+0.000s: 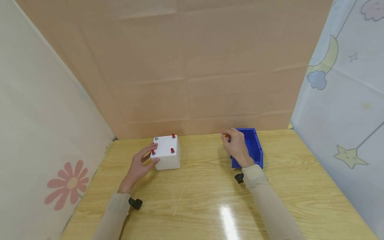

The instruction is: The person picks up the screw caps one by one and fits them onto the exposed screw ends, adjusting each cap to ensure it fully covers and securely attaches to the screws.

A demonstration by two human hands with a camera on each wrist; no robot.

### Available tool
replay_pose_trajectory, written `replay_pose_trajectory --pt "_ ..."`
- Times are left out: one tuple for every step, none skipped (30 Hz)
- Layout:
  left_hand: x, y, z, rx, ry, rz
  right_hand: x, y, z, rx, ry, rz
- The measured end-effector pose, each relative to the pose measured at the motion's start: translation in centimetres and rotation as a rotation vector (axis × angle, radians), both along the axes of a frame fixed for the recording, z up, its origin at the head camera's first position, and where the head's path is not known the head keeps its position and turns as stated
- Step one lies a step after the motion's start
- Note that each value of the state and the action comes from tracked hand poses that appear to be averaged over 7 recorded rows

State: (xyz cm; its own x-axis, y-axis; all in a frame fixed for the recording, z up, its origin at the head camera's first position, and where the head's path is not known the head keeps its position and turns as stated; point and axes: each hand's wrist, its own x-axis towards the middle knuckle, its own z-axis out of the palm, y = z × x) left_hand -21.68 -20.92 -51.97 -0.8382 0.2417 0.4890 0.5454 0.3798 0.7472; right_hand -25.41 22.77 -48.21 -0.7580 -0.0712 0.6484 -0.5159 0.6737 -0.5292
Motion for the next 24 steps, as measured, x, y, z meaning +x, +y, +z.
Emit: replay_pose_trajectory --pt "0.0 0.0 0.0 -0.001 0.001 0.0 0.0 0.1 -0.1 0.003 -0.003 -0.003" --pt "0.0 0.0 0.0 -0.001 0.003 -0.001 0.0 0.2 -0.2 0.006 -0.006 -0.005" --pt "0.0 0.0 0.0 -0.002 0.003 -0.001 0.0 0.3 -0.2 0.004 -0.01 -0.004" --pt "0.0 0.0 0.0 -0.004 0.005 -0.001 0.0 0.4 -0.3 0.001 -0.016 -0.003" --pt "0.0 0.1 0.0 -0.004 0.005 -0.002 0.0 0.5 -0.4 0.0 -0.022 -0.006" --pt "0.0 0.0 0.0 -0.005 0.006 -0.001 0.0 0.6 -0.4 -0.002 -0.024 -0.01" --pt "0.0 0.0 0.0 -0.004 0.007 -0.001 0.0 0.7 -0.5 -0.003 -0.027 -0.014" --pt "0.0 0.0 0.0 -0.003 0.006 0.0 -0.1 0.8 -0.5 -0.006 -0.031 -0.019" --pt "0.0 0.0 0.0 -0.003 0.005 0.001 -0.1 1.0 -0.5 -0.009 -0.032 -0.024" --pt "0.0 0.1 0.0 -0.002 0.005 0.002 -0.1 1.1 -0.6 -0.012 -0.033 -0.029" --pt "0.0 0.1 0.1 -0.001 0.004 0.002 -0.1 1.2 -0.6 -0.014 -0.031 -0.032" --pt "0.0 0.1 0.1 -0.001 0.004 0.002 -0.1 1.3 -0.6 -0.018 -0.033 -0.035" --pt "0.0 0.1 0.1 0.0 0.005 0.001 -0.1 1.3 -0.6 -0.021 -0.035 -0.037" --pt "0.0 0.1 0.2 -0.001 0.005 0.002 0.0 1.4 -0.6 -0.025 -0.038 -0.039" --pt "0.1 0.1 0.2 -0.002 0.006 0.001 0.0 1.5 -0.6 -0.027 -0.039 -0.038" --pt "0.1 0.1 0.2 -0.003 0.006 0.001 0.1 1.5 -0.6 -0.029 -0.043 -0.037" --pt "0.1 0.1 0.2 -0.004 0.005 0.001 0.1 1.6 -0.6 -0.031 -0.045 -0.036" --pt "0.1 0.1 0.2 -0.005 0.004 0.001 0.1 1.7 -0.7 -0.033 -0.047 -0.036" --pt "0.1 0.0 0.2 -0.006 0.003 0.002 0.1 1.7 -0.7 -0.034 -0.048 -0.035" --pt "0.1 0.0 0.1 -0.006 0.002 0.002 0.1 1.8 -0.8 -0.035 -0.049 -0.033" --pt "0.1 0.0 0.1 -0.006 0.001 0.002 0.1 1.9 -0.9 -0.035 -0.05 -0.033" --pt "0.1 0.0 0.1 -0.007 0.001 0.003 0.0 1.9 -0.9 -0.035 -0.048 -0.034" --pt "0.1 0.0 0.1 -0.007 0.002 0.003 0.0 2.0 -1.0 -0.033 -0.044 -0.035" --pt "0.1 0.0 0.1 -0.008 0.003 0.003 0.0 2.1 -1.1 -0.029 -0.04 -0.036"
